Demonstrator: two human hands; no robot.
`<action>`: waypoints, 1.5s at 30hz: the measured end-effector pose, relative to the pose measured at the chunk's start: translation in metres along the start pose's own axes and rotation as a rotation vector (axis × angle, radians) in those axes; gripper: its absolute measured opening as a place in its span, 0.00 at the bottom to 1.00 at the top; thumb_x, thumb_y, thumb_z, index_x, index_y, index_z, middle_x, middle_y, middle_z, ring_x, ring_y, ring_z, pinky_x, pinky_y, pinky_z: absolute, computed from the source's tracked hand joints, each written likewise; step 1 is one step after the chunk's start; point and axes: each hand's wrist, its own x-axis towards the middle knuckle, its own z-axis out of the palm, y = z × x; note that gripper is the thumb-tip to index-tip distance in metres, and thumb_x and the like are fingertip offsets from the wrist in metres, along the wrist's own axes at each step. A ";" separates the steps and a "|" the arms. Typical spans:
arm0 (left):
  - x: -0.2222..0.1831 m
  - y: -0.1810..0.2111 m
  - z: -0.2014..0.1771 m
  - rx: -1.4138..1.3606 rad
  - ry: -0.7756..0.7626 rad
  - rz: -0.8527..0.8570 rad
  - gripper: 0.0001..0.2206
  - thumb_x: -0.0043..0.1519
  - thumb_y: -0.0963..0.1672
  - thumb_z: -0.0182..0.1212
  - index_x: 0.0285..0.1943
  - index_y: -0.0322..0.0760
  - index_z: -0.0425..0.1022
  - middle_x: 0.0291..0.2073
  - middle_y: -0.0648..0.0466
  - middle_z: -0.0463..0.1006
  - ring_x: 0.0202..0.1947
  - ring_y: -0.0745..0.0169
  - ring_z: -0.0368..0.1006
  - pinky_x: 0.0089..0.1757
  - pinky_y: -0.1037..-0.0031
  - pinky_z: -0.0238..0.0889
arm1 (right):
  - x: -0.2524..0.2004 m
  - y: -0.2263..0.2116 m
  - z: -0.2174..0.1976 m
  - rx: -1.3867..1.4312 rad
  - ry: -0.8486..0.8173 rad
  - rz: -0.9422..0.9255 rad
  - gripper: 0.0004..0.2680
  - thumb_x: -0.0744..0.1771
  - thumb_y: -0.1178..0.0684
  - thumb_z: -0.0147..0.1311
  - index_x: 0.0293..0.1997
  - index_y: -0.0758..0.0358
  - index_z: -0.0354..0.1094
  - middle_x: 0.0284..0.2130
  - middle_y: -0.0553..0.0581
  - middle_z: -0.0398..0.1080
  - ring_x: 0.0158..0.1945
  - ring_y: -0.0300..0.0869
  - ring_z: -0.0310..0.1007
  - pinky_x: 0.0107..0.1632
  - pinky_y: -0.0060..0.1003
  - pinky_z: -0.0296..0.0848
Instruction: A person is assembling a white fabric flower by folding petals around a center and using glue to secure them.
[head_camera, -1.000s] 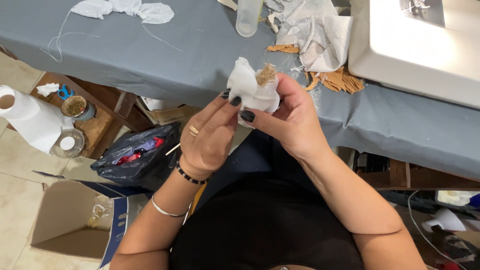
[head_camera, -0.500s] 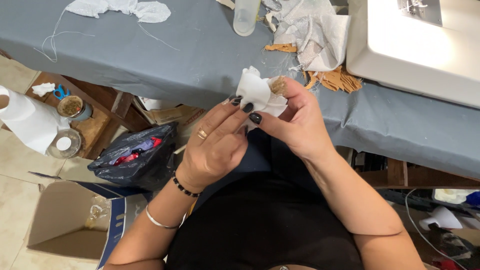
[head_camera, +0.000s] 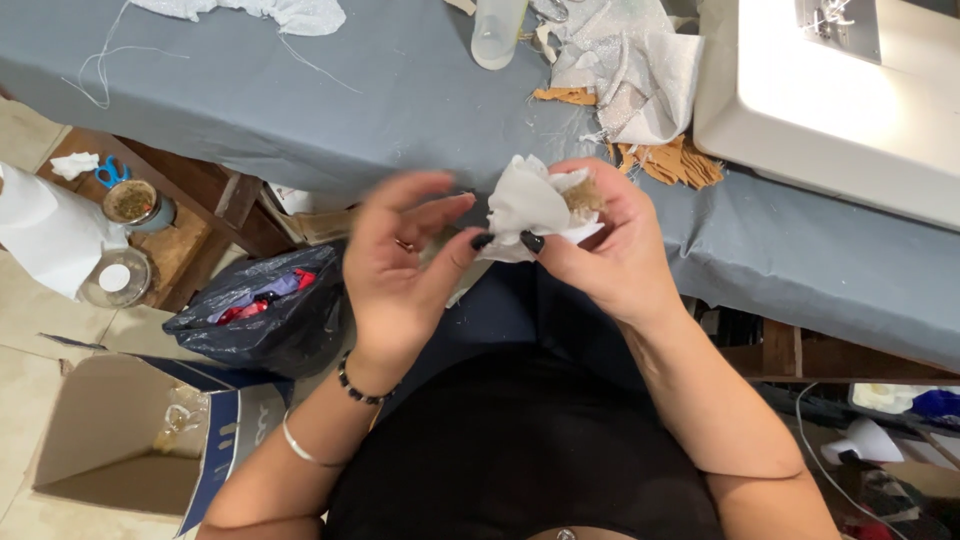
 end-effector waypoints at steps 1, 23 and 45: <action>-0.001 0.000 -0.001 0.000 0.000 0.002 0.22 0.61 0.39 0.72 0.62 0.35 0.69 0.48 0.49 0.80 0.52 0.62 0.77 0.54 0.68 0.72 | 0.000 -0.005 0.002 0.000 0.000 -0.002 0.18 0.59 0.61 0.67 0.52 0.70 0.70 0.36 0.58 0.75 0.40 0.37 0.74 0.44 0.32 0.77; -0.021 -0.043 0.003 -0.605 -0.120 -0.529 0.10 0.62 0.39 0.68 0.52 0.27 0.81 0.39 0.47 0.84 0.32 0.64 0.75 0.39 0.79 0.71 | -0.017 -0.064 -0.014 0.022 -0.376 0.104 0.27 0.67 0.62 0.58 0.74 0.67 0.46 0.51 0.59 0.72 0.54 0.43 0.74 0.63 0.38 0.75; -0.041 -0.079 -0.013 -0.446 -0.242 -0.343 0.15 0.58 0.41 0.73 0.52 0.31 0.77 0.47 0.48 0.83 0.46 0.65 0.79 0.49 0.74 0.73 | -0.046 -0.063 0.008 -0.560 -0.142 -0.067 0.15 0.67 0.55 0.60 0.58 0.66 0.62 0.42 0.52 0.78 0.42 0.35 0.79 0.56 0.31 0.75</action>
